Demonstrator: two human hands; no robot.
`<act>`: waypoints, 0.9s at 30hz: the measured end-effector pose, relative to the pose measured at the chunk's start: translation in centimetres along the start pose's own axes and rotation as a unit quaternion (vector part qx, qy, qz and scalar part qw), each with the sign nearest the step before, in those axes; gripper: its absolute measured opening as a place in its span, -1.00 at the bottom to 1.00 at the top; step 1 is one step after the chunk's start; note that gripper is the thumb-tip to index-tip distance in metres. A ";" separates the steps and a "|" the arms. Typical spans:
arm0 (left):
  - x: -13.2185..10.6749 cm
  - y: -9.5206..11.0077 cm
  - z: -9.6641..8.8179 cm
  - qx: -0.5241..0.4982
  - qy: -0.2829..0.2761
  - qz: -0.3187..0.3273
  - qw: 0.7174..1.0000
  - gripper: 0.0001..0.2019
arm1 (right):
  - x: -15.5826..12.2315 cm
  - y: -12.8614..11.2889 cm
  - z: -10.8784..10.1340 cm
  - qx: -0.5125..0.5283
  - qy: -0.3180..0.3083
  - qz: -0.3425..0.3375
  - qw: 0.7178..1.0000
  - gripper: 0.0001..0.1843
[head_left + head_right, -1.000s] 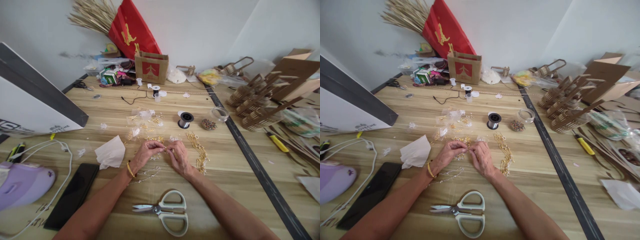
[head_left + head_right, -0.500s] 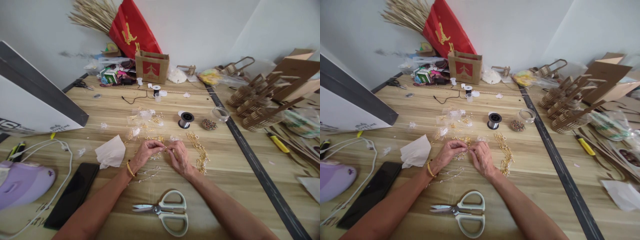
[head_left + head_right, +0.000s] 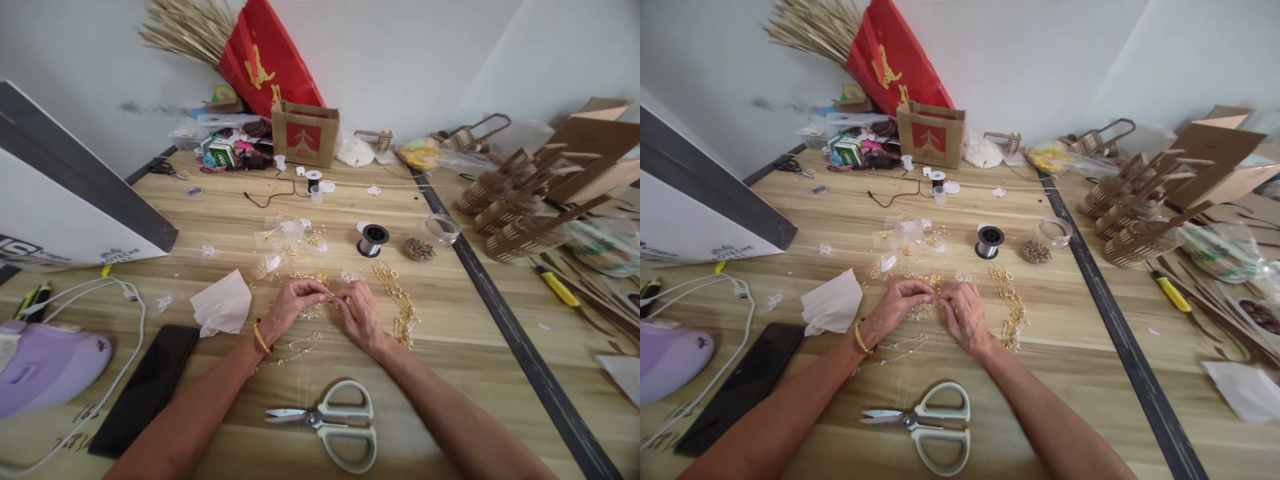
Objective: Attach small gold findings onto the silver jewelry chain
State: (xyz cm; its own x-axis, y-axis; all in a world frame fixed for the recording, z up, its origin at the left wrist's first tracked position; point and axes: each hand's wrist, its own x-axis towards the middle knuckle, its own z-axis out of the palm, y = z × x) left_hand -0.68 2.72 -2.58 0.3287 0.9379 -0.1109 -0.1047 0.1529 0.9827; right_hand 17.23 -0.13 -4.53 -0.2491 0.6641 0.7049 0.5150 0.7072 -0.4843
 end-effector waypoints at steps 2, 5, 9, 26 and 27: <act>0.0 0.0 0.0 0.003 0.003 -0.004 1.000 -0.86 | 0.0 0.0 0.0 0.003 0.001 -0.002 1.000 -0.84; 0.0 0.0 0.1 0.008 0.002 -0.007 1.000 -0.86 | 0.1 0.0 0.0 0.005 0.001 -0.004 1.000 -0.84; -0.1 0.0 0.1 0.017 -0.006 0.000 1.000 -0.88 | 0.0 0.0 0.1 0.004 0.001 -0.006 1.000 -0.84; -0.2 0.5 0.4 0.028 -0.014 0.012 0.999 -0.89 | -0.1 0.0 0.1 0.000 -0.010 -0.003 1.000 -0.84; -0.2 0.5 0.4 0.028 -0.014 0.011 0.999 -0.89 | -0.1 0.0 0.1 0.001 -0.010 -0.002 1.000 -0.84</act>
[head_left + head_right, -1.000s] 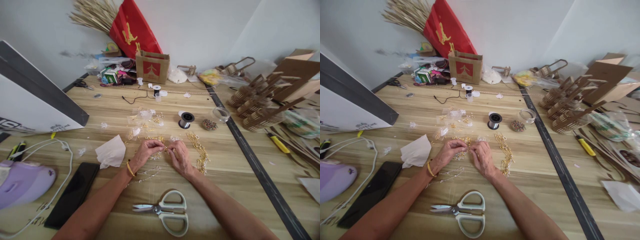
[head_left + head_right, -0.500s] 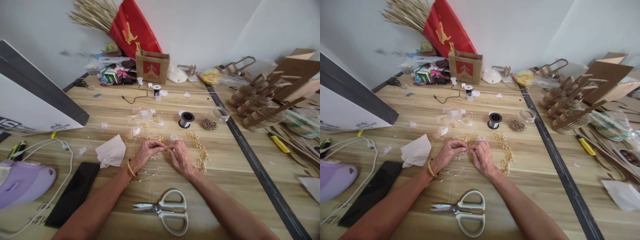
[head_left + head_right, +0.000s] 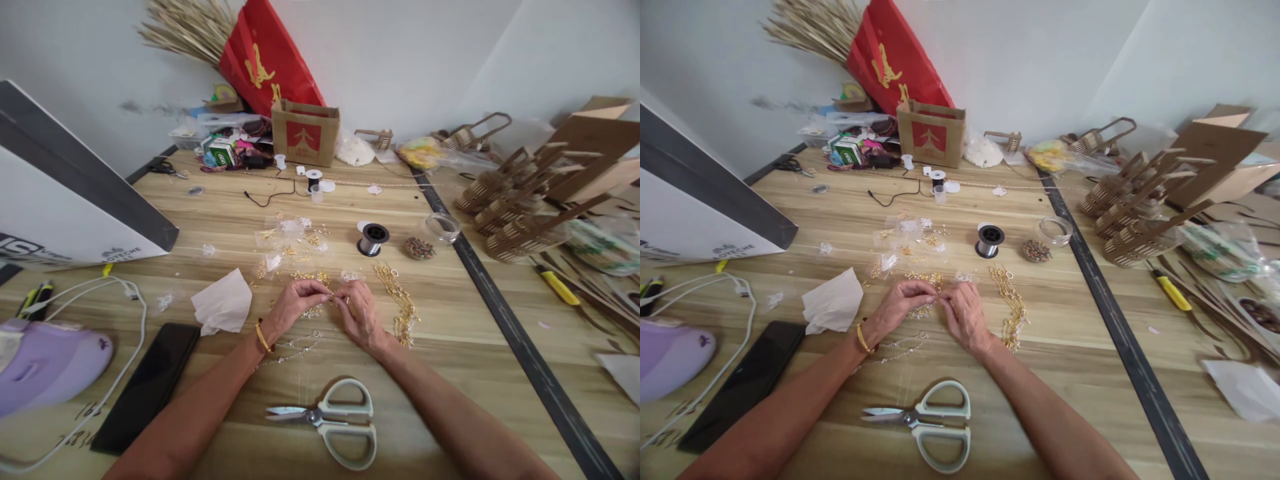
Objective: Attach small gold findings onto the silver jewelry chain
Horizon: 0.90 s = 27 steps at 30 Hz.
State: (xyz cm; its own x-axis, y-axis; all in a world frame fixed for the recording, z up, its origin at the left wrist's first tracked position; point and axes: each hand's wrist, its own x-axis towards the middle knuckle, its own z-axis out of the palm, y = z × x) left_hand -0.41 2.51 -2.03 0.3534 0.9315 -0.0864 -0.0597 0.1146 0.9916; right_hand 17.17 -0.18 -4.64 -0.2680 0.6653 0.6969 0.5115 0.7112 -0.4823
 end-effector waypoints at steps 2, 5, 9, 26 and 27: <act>0.0 0.0 0.0 0.000 -0.001 -0.001 1.000 -0.89 | 0.0 0.0 0.0 0.002 0.000 0.000 1.000 -0.84; 0.0 -0.1 0.0 0.005 -0.004 -0.003 1.000 -0.89 | 0.0 0.0 0.1 0.006 0.004 -0.001 1.000 -0.84; 0.1 -0.2 -0.1 0.012 -0.009 -0.006 1.000 -0.88 | 0.1 0.0 0.1 0.013 0.006 -0.002 1.000 -0.85; 0.0 -0.1 0.0 0.009 -0.010 -0.002 1.000 -0.84 | 0.1 -0.2 -0.3 0.049 0.001 0.014 0.999 -0.84; 0.0 -0.1 0.0 0.010 -0.010 -0.003 1.000 -0.84 | 0.1 -0.2 -0.3 0.050 0.000 0.015 0.999 -0.84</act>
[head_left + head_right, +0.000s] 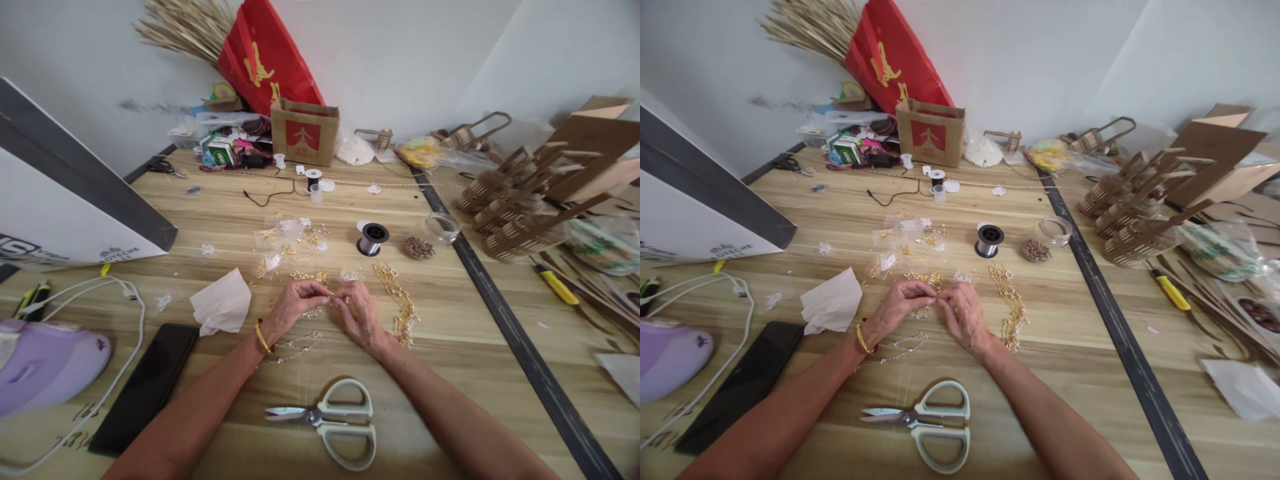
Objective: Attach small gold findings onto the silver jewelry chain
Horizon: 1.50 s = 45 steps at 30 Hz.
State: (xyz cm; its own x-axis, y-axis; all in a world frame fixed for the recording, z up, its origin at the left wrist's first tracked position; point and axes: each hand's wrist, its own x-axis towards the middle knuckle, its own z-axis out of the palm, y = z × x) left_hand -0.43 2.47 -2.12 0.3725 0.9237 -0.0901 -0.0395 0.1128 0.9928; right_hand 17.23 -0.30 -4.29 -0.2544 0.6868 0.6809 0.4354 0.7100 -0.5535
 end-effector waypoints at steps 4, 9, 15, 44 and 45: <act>0.0 0.0 0.0 -0.009 0.004 -0.006 1.000 -0.85 | -0.1 0.1 0.1 -0.003 -0.006 0.005 1.000 -0.85; 0.1 0.1 0.1 -0.010 0.007 -0.006 1.000 -0.83 | 0.0 0.1 0.1 -0.005 -0.012 0.007 1.000 -0.87; 0.2 0.3 0.0 0.004 0.009 0.001 1.000 -0.86 | 0.1 0.1 0.1 0.000 -0.010 0.013 1.000 -0.89; -0.5 1.0 0.7 0.116 0.048 0.076 0.989 -0.89 | 0.4 -0.3 -0.4 0.052 0.027 0.116 0.992 -0.82; -0.5 1.0 0.6 0.126 0.048 0.082 0.988 -0.89 | 0.4 -0.3 -0.4 0.053 0.029 0.122 0.991 -0.81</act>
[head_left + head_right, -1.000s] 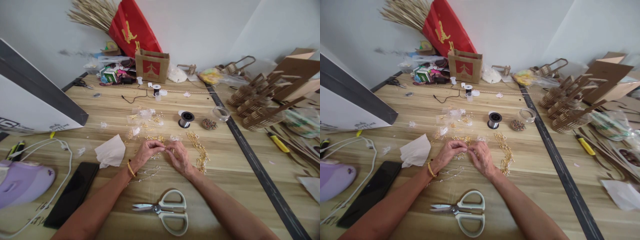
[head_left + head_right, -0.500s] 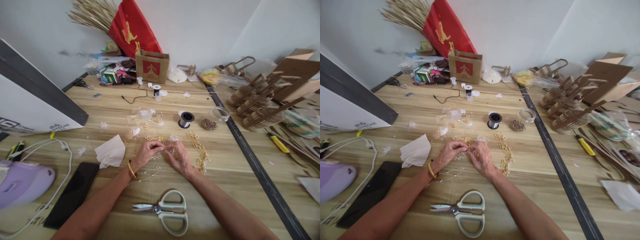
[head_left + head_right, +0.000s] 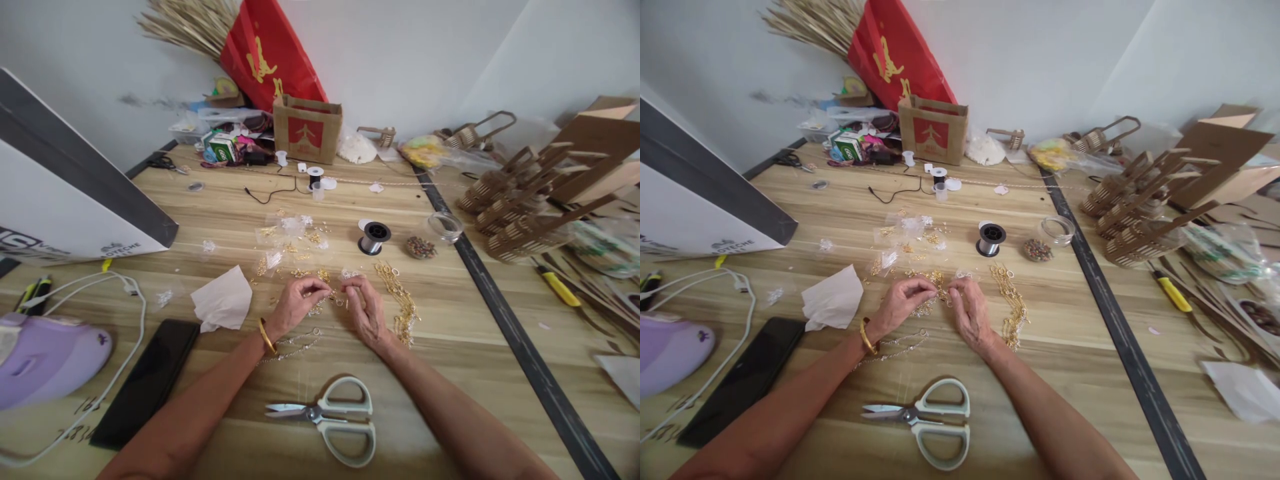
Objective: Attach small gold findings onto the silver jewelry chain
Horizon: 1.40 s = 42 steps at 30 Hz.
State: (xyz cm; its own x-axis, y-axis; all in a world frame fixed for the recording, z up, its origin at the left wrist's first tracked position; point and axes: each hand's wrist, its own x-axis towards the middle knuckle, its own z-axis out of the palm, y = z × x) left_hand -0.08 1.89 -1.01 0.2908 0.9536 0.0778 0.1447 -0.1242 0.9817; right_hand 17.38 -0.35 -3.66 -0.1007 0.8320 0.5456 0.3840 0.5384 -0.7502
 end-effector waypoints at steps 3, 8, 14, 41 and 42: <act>0.0 -0.1 -0.1 0.047 -0.008 0.034 0.998 -0.89 | 0.0 0.1 0.0 0.002 0.011 0.019 1.000 -0.80; 0.1 -0.1 -0.1 0.125 -0.047 0.097 0.986 -0.90 | 0.0 0.1 0.0 0.005 0.037 0.039 0.999 -0.79; 0.2 0.2 -0.4 0.121 -0.066 0.070 0.988 -0.91 | 0.1 0.2 -0.1 0.024 0.040 0.063 0.997 -0.76; 0.3 1.1 -1.2 0.123 -0.084 0.123 0.981 -0.94 | 0.0 -0.5 -0.1 0.038 -0.054 0.019 0.998 -0.81; 0.3 1.0 -1.2 0.123 -0.082 0.129 0.981 -0.94 | 0.1 -0.5 0.0 0.034 -0.057 0.009 0.998 -0.84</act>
State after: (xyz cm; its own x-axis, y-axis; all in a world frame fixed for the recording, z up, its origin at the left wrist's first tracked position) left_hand -0.97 2.39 0.19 0.4938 0.8268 0.2694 0.2631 -0.4373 0.8599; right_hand 17.18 -0.55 -3.27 -0.1993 0.8498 0.4879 0.3239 0.5271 -0.7857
